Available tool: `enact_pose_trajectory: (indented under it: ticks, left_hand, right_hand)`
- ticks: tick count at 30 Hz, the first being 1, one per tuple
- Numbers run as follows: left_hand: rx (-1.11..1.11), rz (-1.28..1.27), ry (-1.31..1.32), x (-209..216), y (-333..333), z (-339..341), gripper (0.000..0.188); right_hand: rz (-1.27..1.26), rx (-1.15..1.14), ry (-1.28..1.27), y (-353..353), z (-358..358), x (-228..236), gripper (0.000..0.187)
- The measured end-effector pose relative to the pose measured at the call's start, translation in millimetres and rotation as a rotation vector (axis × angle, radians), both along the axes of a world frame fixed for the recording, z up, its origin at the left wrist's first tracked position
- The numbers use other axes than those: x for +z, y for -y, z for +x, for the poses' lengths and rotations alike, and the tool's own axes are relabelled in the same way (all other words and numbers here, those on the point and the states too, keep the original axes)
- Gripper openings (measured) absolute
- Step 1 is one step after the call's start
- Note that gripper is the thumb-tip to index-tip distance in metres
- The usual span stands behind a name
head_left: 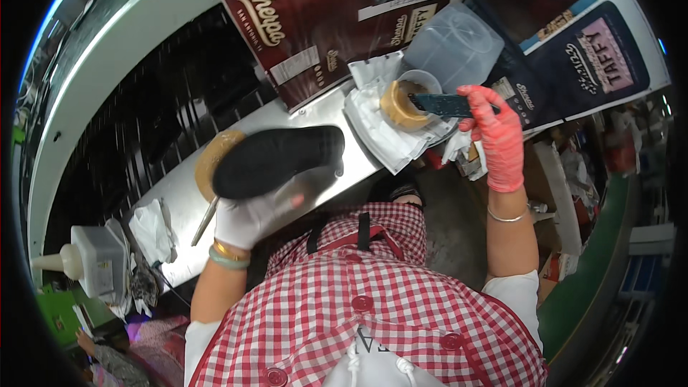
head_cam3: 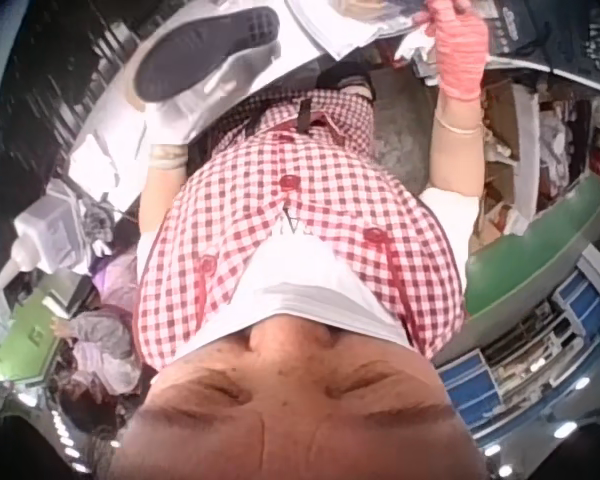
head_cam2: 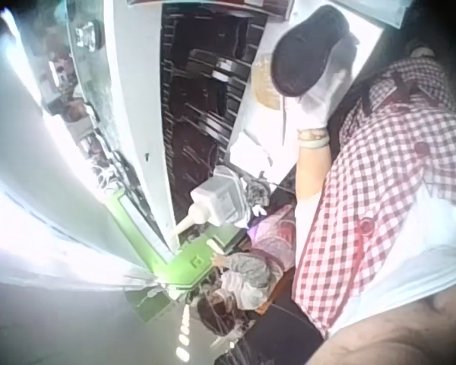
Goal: The person scrubs the sole of a black slipper using a blue brush and a cleaning solution from a small container. They repeatedly dip the brush into the solution and scrub the textured surface of the slipper, then place the slipper on a nearby counter. The process is repeated for multiple slippers.
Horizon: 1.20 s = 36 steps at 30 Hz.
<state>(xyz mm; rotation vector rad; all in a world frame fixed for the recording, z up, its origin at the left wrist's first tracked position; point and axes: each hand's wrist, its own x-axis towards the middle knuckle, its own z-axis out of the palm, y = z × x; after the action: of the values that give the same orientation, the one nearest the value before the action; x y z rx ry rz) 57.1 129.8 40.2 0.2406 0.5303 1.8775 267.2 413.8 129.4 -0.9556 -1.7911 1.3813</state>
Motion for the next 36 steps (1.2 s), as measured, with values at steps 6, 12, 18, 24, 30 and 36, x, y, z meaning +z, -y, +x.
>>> enact_pose_trajectory:
  ticks: [6,12,18,24,30,36]
  left_hand:
    - [-0.08,-0.166,0.328,-31.1,14.2,42.6,0.069]
    - [-0.101,-0.17,0.366,-53.2,18.4,47.2,0.056]
    - [-0.115,-0.148,0.303,-32.5,4.3,53.7,0.053]
    - [-0.157,0.059,0.31,-14.2,-32.2,47.6,0.062]
    - [-0.163,0.044,0.227,7.8,-47.7,53.6,0.069]
    - [-0.19,0.02,0.13,10.1,-46.6,62.9,0.071]
  right_hand:
    - [-0.053,0.02,0.031,-15.5,-8.6,-24.6,0.028]
    - [-0.102,0.064,0.039,-26.0,-16.5,-38.8,0.029]
    - [-0.369,0.058,-0.16,-22.4,3.7,-55.3,0.026]
    - [-0.475,0.193,-0.338,75.6,-15.8,-16.7,0.025]
    - [-0.466,0.199,-0.329,108.5,-22.3,-6.7,0.025]
    - [-0.492,0.212,-0.28,111.3,-20.6,-9.2,0.025]
